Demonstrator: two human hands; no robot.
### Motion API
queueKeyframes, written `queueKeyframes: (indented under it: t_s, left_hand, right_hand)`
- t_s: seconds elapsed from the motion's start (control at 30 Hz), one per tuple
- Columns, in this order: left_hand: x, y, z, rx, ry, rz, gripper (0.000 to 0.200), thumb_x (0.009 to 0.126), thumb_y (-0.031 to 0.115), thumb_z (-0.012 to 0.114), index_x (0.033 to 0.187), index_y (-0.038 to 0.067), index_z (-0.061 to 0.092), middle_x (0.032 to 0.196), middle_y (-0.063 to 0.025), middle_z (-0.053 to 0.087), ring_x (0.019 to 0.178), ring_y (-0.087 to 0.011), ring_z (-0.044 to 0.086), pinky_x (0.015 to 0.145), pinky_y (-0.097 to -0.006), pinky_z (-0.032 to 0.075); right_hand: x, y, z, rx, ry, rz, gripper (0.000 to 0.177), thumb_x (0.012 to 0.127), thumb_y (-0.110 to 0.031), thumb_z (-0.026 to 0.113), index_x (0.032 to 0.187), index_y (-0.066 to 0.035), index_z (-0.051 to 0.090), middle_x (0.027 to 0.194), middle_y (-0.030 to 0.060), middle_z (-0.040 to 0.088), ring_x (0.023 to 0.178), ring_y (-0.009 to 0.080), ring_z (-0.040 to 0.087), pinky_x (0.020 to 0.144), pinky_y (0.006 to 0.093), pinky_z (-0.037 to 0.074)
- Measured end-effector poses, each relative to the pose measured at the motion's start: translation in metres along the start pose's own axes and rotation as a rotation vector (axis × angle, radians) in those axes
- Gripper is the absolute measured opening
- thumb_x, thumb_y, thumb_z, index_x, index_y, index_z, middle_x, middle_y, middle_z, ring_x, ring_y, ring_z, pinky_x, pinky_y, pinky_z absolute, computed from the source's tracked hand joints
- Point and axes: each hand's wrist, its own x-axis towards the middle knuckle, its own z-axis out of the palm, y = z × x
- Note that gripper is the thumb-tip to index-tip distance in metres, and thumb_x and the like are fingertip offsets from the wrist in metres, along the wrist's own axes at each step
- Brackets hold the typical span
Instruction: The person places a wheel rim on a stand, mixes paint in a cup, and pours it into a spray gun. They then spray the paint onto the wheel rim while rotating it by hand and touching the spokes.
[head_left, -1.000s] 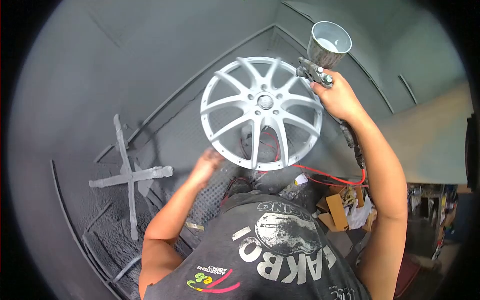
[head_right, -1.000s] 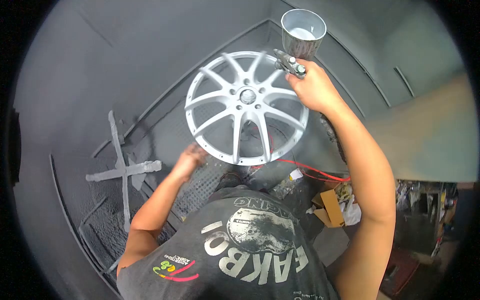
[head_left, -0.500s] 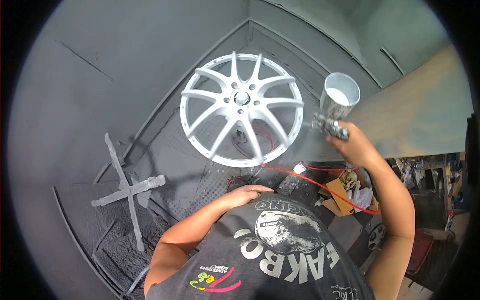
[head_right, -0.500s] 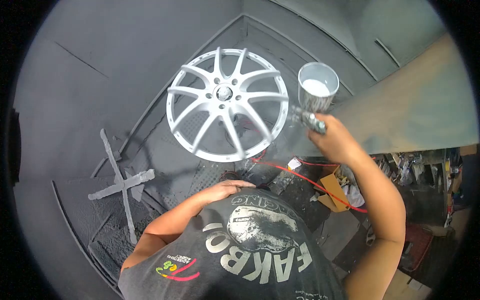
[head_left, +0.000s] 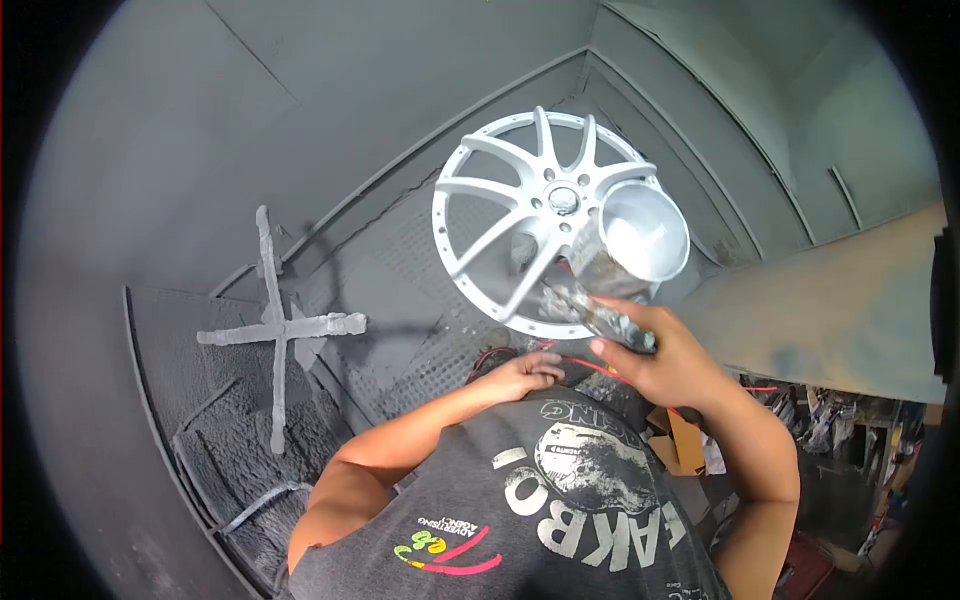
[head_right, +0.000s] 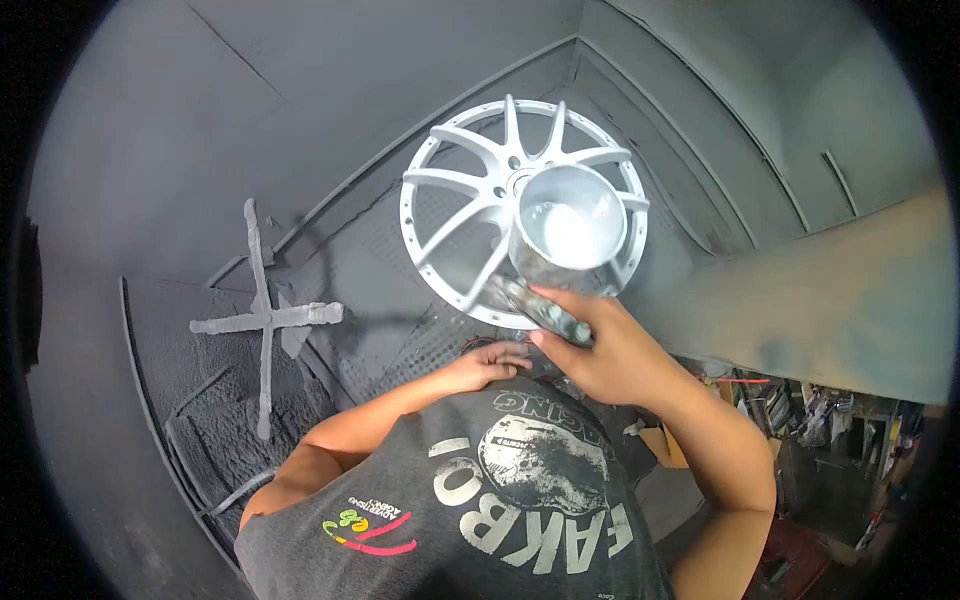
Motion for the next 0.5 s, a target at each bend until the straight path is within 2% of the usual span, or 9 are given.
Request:
queueKeyframes:
  t_s: [0.07,0.1,0.17,0.2,0.3,0.37,0.43,0.47,0.5]
  left_hand:
    - [0.008,-0.011,-0.010,-0.143,0.285,0.153,0.040,0.098,0.007,0.052,0.136,-0.003,0.046,0.131,-0.0132,0.059,0.112,-0.0171,0.060,0.099,-0.0304,0.046]
    - [0.006,-0.002,-0.007,-0.147,0.287,0.158,0.040,0.098,0.007,0.052,0.136,-0.003,0.046,0.131,-0.0132,0.059,0.112,-0.0171,0.060,0.099,-0.0304,0.046]
    - [-0.002,0.023,0.004,-0.320,0.495,0.173,0.029,0.097,0.003,0.050,0.125,-0.001,0.053,0.123,-0.0104,0.065,0.102,-0.0129,0.063,0.089,-0.0266,0.049]
    - [0.000,0.023,0.000,-0.337,0.476,0.218,0.024,0.096,0.002,0.049,0.119,0.001,0.057,0.119,-0.0091,0.067,0.101,-0.0123,0.063,0.087,-0.0254,0.049]
    - [-0.004,0.023,-0.004,-0.366,0.491,0.153,0.028,0.094,0.000,0.049,0.121,0.000,0.057,0.118,-0.0089,0.067,0.100,-0.0122,0.062,0.083,-0.0235,0.049]
    - [-0.006,0.027,-0.003,-0.354,0.486,0.147,0.027,0.095,0.001,0.049,0.120,0.001,0.057,0.119,-0.0092,0.067,0.101,-0.0123,0.062,0.086,-0.0250,0.049]
    - [-0.010,0.031,-0.001,-0.340,0.477,0.133,0.025,0.096,0.002,0.049,0.119,0.002,0.057,0.120,-0.0096,0.067,0.102,-0.0125,0.062,0.088,-0.0265,0.049]
    - [-0.012,0.034,0.000,-0.346,0.488,0.123,0.026,0.096,0.002,0.049,0.121,0.002,0.056,0.122,-0.0099,0.066,0.103,-0.0132,0.062,0.089,-0.0269,0.049]
    - [-0.012,0.037,0.001,-0.351,0.496,0.114,0.028,0.095,0.001,0.049,0.122,0.002,0.055,0.123,-0.0102,0.065,0.104,-0.0140,0.062,0.089,-0.0273,0.049]
  right_hand:
    - [0.021,0.006,0.007,0.091,0.044,-0.119,0.040,0.091,-0.012,0.068,0.126,0.004,0.059,0.102,0.0231,0.070,0.096,0.0232,0.069,0.086,0.0334,0.049]
    - [0.030,0.004,0.007,0.087,0.038,-0.121,0.040,0.091,-0.012,0.068,0.126,0.004,0.059,0.102,0.0231,0.070,0.096,0.0232,0.069,0.086,0.0334,0.049]
    - [0.047,0.000,0.007,0.132,0.099,-0.167,0.040,0.091,-0.013,0.067,0.125,0.004,0.059,0.103,0.0233,0.070,0.099,0.0247,0.068,0.088,0.0342,0.049]
    - [0.056,0.005,0.007,0.064,0.129,-0.183,0.039,0.091,-0.013,0.067,0.125,0.004,0.060,0.108,0.0230,0.069,0.103,0.0278,0.067,0.092,0.0358,0.048]
    - [0.071,-0.004,-0.004,0.056,0.144,-0.130,0.038,0.091,-0.014,0.066,0.125,0.002,0.061,0.112,0.0231,0.069,0.107,0.0315,0.066,0.096,0.0373,0.047]
    - [0.079,-0.009,-0.012,0.077,0.141,-0.082,0.039,0.091,-0.016,0.066,0.125,0.000,0.061,0.113,0.0227,0.068,0.109,0.0326,0.065,0.096,0.0377,0.047]
    - [0.084,-0.005,-0.019,-0.012,0.220,0.000,0.017,0.093,-0.012,0.065,0.107,-0.001,0.067,0.075,-0.0015,0.062,0.070,0.0077,0.055,0.064,0.0260,0.046]
    - [0.090,0.003,-0.019,0.027,0.276,-0.013,0.011,0.093,-0.013,0.064,0.097,-0.002,0.066,0.065,-0.0045,0.053,0.059,0.0068,0.048,0.055,0.0263,0.040]
    - [0.091,0.002,-0.025,0.022,0.287,-0.008,0.011,0.093,-0.013,0.064,0.097,-0.002,0.066,0.065,-0.0045,0.053,0.059,0.0068,0.048,0.055,0.0263,0.040]
